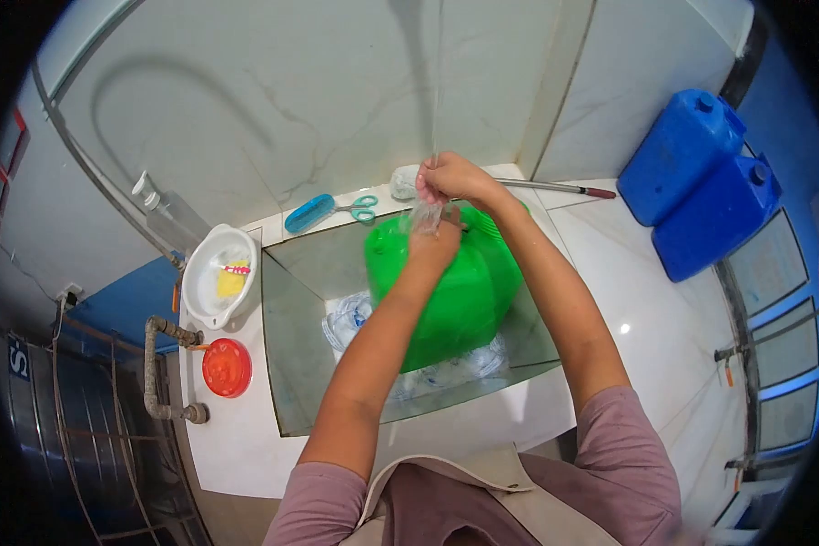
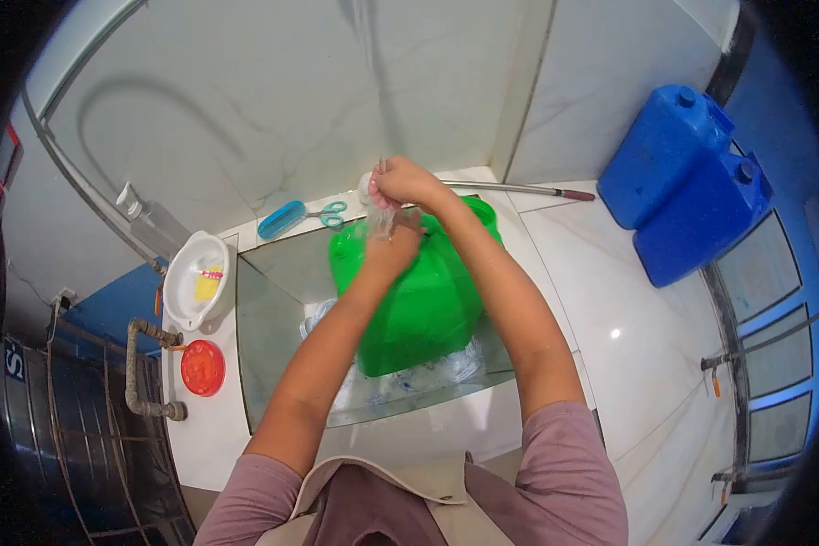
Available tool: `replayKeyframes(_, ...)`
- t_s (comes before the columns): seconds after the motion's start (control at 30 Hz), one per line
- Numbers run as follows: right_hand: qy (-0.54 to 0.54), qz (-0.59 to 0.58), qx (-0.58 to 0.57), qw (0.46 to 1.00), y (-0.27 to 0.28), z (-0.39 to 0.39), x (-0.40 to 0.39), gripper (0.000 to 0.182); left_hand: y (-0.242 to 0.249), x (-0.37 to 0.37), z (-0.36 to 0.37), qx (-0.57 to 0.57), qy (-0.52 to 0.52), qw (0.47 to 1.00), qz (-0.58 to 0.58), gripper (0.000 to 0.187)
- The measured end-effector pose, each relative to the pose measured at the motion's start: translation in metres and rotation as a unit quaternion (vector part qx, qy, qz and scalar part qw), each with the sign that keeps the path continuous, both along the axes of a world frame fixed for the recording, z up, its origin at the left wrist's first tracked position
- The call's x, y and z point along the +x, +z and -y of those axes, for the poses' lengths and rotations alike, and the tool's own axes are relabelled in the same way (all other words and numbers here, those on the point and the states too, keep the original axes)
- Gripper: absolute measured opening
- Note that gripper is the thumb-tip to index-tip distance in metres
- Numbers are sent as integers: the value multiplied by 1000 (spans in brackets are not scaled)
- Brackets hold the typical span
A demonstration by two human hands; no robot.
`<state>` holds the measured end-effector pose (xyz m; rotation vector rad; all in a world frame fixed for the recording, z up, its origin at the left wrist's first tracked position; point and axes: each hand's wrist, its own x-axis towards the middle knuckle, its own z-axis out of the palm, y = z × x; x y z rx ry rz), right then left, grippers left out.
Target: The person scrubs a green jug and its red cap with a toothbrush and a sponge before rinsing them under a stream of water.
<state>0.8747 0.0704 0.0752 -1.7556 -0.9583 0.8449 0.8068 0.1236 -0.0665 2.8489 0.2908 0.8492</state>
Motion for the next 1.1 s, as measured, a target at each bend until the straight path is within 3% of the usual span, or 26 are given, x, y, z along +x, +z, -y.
replayKeyframes(0.07, -8, 42, -1, 999, -8, 0, 3, 16, 10, -16, -17, 82, -23, 996, 1, 34)
replayKeyframes(0.13, -12, 83, -1, 996, -13, 1, 3, 16, 33, -28, -31, 41, 17, 986, -158, 41)
replayKeyframes(0.17, -8, 86, -5, 996, -13, 1, 2, 16, 34, -33, -40, 43, 15, 986, -160, 41)
replayKeyframes(0.27, -10, 82, -16, 996, -15, 1, 2, 16, 47, -51, -55, -49, 7, 983, -179, 44)
replayKeyframes(0.33, -16, 73, -23, 997, -18, -3, 3, 16, 74, -72, -52, -310, -4, 889, -336, 39)
replayKeyframes(0.37, -15, 81, -21, 996, -23, -5, 5, 15, 67, -81, -55, -311, -2, 889, -337, 39)
replayKeyframes(0.43, -13, 88, -19, 996, -26, -6, 5, 15, 47, -100, -61, -357, -35, 904, -234, 38)
replayKeyframes(0.63, -27, 94, -23, 995, -27, -6, 10, 14, 39, -168, -53, -331, 19, 933, -138, 31)
replayKeyframes(0.73, -27, 98, -48, 994, -41, -9, 14, 14, 50, -198, -46, -324, 43, 929, -172, 33)
replayKeyframes(0.87, -30, -27, -30, 999, -51, -10, 11, 14, 38, -223, -50, -268, 61, 935, -224, 37)
replayKeyframes(0.93, -27, -64, -7, 998, -51, -13, 10, 16, 30, -225, -56, -139, 8, 967, -214, 39)
replayKeyframes(1.0, -18, -177, -1, 984, -50, -14, 10, 18, 23, -216, -63, -105, -25, 978, -179, 40)
replayKeyframes(1.1, 4, -230, -3, 973, -45, -14, 10, 16, 32, -187, -66, -83, -61, 982, -155, 41)
